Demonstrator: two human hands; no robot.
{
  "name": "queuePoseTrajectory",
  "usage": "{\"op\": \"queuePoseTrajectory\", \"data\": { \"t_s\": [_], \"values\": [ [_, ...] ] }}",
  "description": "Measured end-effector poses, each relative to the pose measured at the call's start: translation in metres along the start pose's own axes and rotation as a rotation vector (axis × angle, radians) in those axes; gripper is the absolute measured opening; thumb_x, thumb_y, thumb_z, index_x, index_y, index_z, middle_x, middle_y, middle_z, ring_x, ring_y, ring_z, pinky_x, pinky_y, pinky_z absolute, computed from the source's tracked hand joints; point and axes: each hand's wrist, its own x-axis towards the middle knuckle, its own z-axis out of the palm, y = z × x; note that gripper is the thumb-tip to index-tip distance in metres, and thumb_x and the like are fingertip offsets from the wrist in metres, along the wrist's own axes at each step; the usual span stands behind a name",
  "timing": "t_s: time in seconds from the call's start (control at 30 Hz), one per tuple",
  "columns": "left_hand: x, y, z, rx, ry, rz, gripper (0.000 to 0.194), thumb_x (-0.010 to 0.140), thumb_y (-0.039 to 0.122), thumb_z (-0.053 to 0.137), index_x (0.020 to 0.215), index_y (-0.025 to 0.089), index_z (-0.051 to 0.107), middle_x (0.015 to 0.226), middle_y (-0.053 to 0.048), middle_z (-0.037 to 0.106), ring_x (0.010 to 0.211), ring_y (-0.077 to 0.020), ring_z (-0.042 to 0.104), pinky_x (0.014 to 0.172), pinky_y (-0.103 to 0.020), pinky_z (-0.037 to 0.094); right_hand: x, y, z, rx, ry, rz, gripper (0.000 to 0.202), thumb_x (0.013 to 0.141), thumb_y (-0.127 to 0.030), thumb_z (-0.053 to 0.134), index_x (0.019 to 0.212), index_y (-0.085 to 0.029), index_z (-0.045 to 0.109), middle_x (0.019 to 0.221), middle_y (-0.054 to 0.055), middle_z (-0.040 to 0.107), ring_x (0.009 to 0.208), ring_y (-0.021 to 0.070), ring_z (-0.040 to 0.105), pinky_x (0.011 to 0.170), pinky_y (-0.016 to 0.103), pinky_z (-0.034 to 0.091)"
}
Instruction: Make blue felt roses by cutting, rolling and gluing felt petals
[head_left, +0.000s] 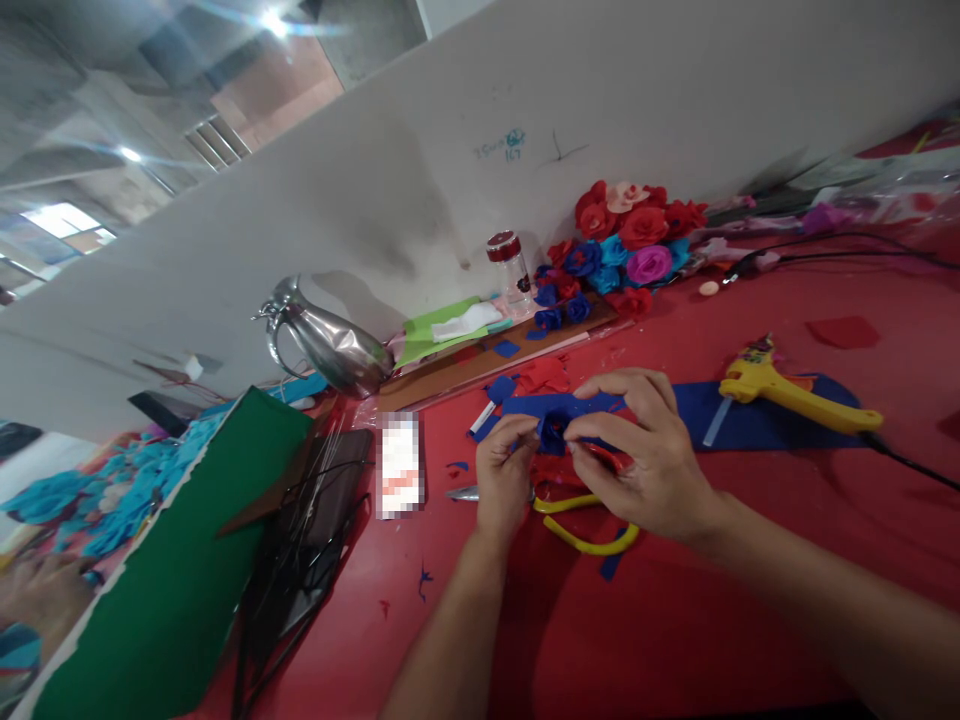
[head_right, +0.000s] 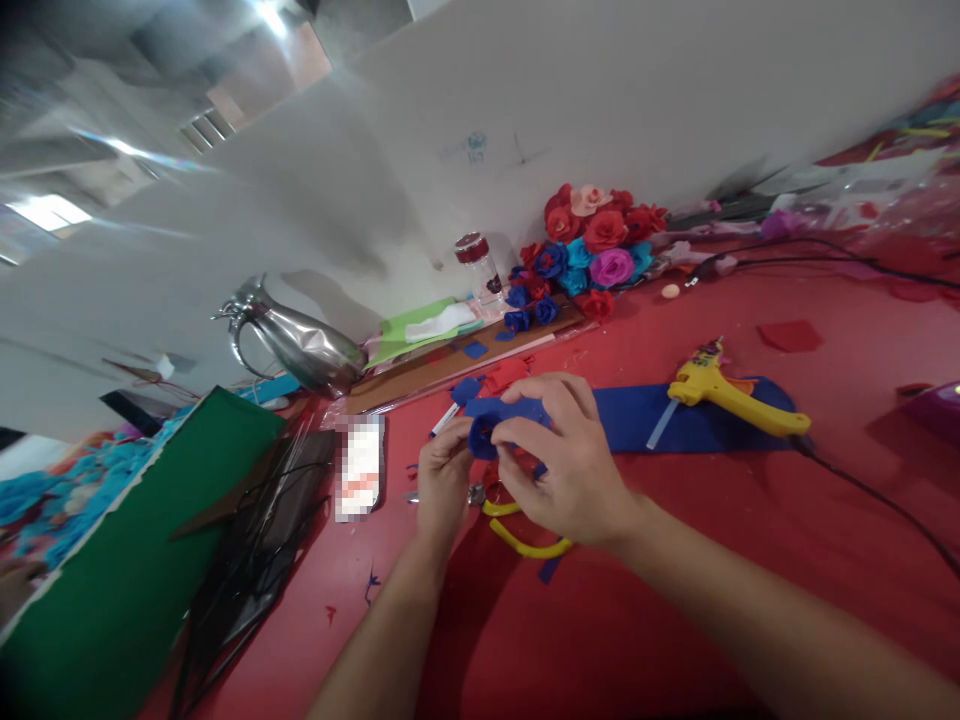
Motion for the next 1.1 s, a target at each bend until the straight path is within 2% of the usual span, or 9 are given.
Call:
{"op": "queuePoseTrajectory", "data": {
  "t_s": [0.17, 0.33, 0.53, 0.67, 0.9, 1.1],
  "values": [
    [0.0008, -0.0021, -0.0009, -0.003, -0.023, -0.003, 0.010, 0.076, 0.021, 0.065, 0.070, 0.019, 0.073, 0.077, -0.004, 0.066, 0.073, -0.0158, 0.056, 0.068, -0.027, 0.045, -0.0003, -0.0004, -0.0024, 0.064, 0.016, 0.091, 0.014, 0.075, -0.012, 0.060, 0.082, -0.024, 0.063, 0.102, 0.007, 0.059, 0.095, 0.0257, 0.056, 0.085, 0.045, 0.043],
    [0.0024, -0.0025, -0.0024, 0.006, -0.044, 0.023, 0.011, 0.077, 0.020, 0.064, 0.071, 0.019, 0.074, 0.078, -0.004, 0.066, 0.074, -0.0162, 0.057, 0.072, -0.028, 0.046, 0.0019, 0.0026, -0.0035, 0.069, -0.008, 0.176, 0.009, 0.078, -0.016, 0.060, 0.080, -0.023, 0.066, 0.098, 0.007, 0.060, 0.096, 0.0261, 0.056, 0.087, 0.046, 0.042],
    [0.0026, -0.0001, -0.0020, 0.029, -0.063, 0.004, 0.012, 0.077, 0.019, 0.064, 0.070, 0.018, 0.073, 0.077, -0.005, 0.067, 0.074, -0.0164, 0.057, 0.070, -0.028, 0.045, 0.0047, 0.0026, -0.0044, 0.062, -0.071, 0.154, 0.011, 0.080, -0.018, 0.060, 0.083, -0.023, 0.069, 0.100, 0.008, 0.063, 0.098, 0.0264, 0.056, 0.089, 0.047, 0.042],
    [0.0024, 0.0020, -0.0017, 0.022, -0.074, 0.008, 0.014, 0.076, 0.016, 0.062, 0.066, 0.018, 0.072, 0.075, -0.004, 0.066, 0.072, -0.0160, 0.056, 0.070, -0.027, 0.045, 0.0058, 0.0017, -0.0044, 0.064, -0.069, 0.136, 0.013, 0.081, -0.018, 0.059, 0.084, -0.024, 0.070, 0.098, 0.008, 0.064, 0.097, 0.0267, 0.056, 0.087, 0.047, 0.043],
    [0.0026, 0.0041, -0.0015, 0.011, -0.086, -0.024, 0.011, 0.075, 0.022, 0.067, 0.067, 0.018, 0.073, 0.077, -0.006, 0.068, 0.074, -0.0173, 0.058, 0.071, -0.028, 0.046, 0.0058, 0.0028, -0.0036, 0.051, -0.042, 0.125, 0.014, 0.081, -0.016, 0.058, 0.080, -0.024, 0.069, 0.094, 0.006, 0.066, 0.093, 0.0251, 0.057, 0.085, 0.046, 0.044],
    [0.0023, 0.0021, -0.0011, -0.033, -0.087, -0.050, 0.008, 0.073, 0.021, 0.070, 0.067, 0.018, 0.074, 0.077, -0.005, 0.068, 0.074, -0.0169, 0.058, 0.070, -0.028, 0.047, 0.0062, 0.0021, -0.0039, 0.087, -0.036, 0.153, 0.013, 0.081, -0.016, 0.058, 0.078, -0.023, 0.069, 0.092, 0.007, 0.065, 0.092, 0.0246, 0.058, 0.083, 0.045, 0.044]
  ]
}}
